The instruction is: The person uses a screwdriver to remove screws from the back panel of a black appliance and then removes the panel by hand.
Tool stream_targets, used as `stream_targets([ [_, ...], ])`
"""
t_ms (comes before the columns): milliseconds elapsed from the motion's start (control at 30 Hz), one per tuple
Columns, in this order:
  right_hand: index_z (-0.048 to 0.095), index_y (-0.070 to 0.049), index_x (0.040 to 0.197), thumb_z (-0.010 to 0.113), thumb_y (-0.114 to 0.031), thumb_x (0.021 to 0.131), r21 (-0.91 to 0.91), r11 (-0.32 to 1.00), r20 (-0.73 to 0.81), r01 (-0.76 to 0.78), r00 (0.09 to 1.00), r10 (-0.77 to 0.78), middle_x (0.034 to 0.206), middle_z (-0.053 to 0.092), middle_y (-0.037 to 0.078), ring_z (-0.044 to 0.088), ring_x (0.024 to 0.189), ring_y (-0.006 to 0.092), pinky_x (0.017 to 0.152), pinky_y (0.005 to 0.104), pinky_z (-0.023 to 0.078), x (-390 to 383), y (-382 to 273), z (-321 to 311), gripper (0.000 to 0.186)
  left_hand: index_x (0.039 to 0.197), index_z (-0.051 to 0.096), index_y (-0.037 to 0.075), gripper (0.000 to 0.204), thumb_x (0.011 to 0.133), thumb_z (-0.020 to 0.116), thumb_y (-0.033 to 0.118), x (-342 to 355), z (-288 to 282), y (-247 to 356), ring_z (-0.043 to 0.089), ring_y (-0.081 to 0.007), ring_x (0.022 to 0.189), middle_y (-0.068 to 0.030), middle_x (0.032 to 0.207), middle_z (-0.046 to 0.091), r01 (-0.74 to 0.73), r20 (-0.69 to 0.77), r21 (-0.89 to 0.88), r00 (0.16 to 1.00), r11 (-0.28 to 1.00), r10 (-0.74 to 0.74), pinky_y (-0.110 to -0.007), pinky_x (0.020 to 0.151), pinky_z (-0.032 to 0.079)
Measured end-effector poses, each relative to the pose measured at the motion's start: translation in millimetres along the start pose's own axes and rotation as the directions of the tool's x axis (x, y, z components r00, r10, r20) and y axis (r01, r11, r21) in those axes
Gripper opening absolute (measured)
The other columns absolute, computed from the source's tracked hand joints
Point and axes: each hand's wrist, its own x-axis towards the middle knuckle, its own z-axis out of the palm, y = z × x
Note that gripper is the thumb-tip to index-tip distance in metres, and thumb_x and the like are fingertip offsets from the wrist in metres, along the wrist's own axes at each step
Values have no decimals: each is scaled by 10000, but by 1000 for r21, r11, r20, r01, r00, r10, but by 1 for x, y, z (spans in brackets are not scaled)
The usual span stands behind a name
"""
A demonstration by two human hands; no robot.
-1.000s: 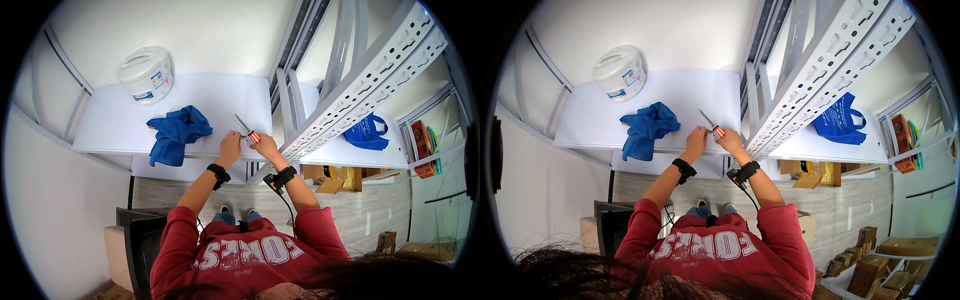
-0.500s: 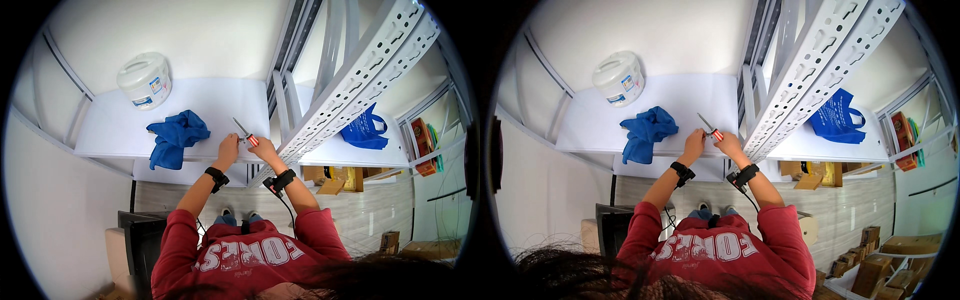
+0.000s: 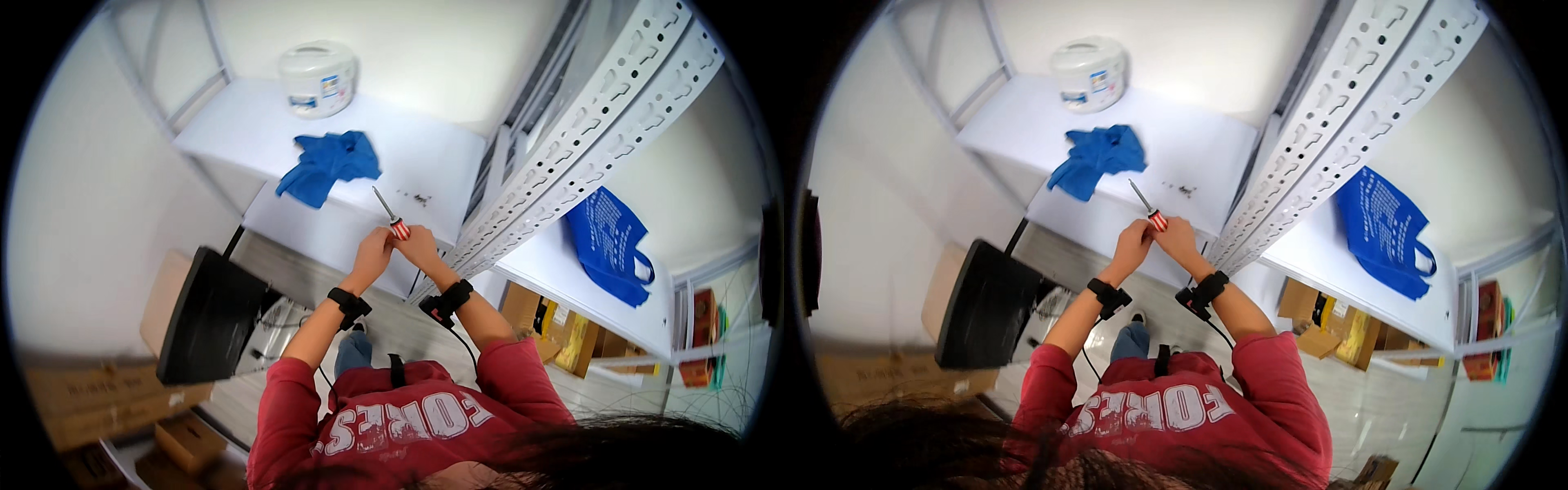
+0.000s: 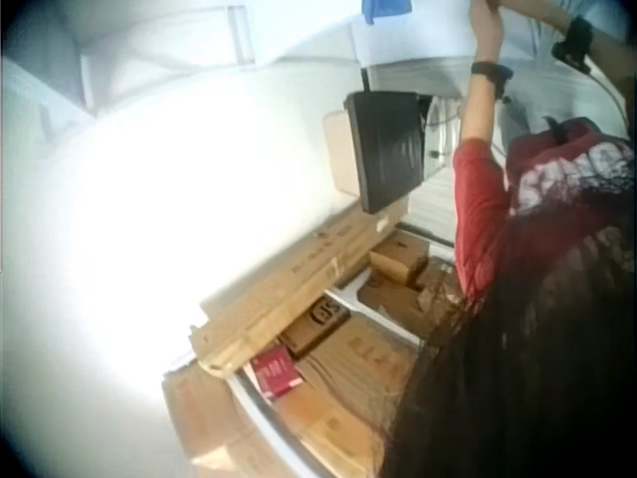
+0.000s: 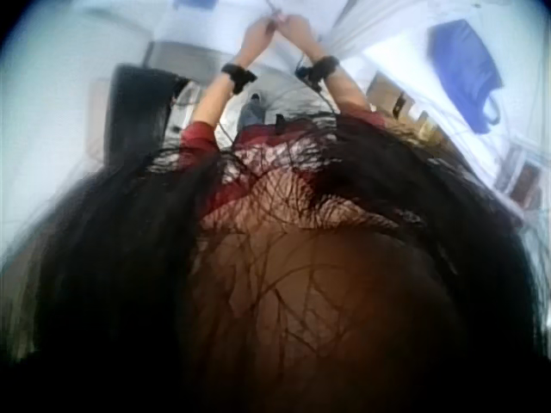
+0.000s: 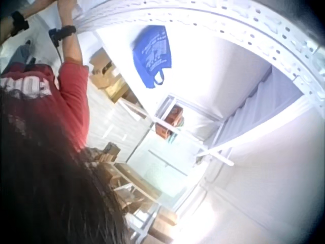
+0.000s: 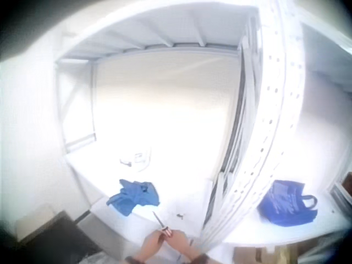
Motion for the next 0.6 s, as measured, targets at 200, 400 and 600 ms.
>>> stream_targets([
  [200, 610, -18, 629, 660, -280, 616, 185, 982, 345, -38, 938, -29, 552, 593, 89, 574, 492, 185, 483, 304, 426, -45, -8, 71, 267, 790, 487, 8, 92, 723, 534, -36, -98, -45, 9, 530, -341, 688, -156, 752, 527, 307, -98, -1, 947, 952, -306, -374, 587, 426],
  [400, 585, -38, 579, 659, -242, 640, 170, 985, 548, -11, 832, -85, 510, 559, 28, 520, 460, 111, 453, 262, 396, -105, -54, 154, 226, 812, 479, 9, 132, 716, 555, -39, -203, -92, 4, 547, -291, 652, -142, 725, 525, 448, -352, 12, 839, 894, -415, -349, 567, 432],
  [600, 611, -30, 630, 642, -167, 628, 274, 960, 662, -65, 737, -139, 533, 575, 31, 530, 472, 113, 466, 263, 407, -173, -65, 255, 141, 920, 484, 3, 196, 733, 529, -31, -313, -134, -17, 543, -335, 688, -160, 747, 520, 583, -420, -22, 731, 812, -537, -379, 595, 436],
])
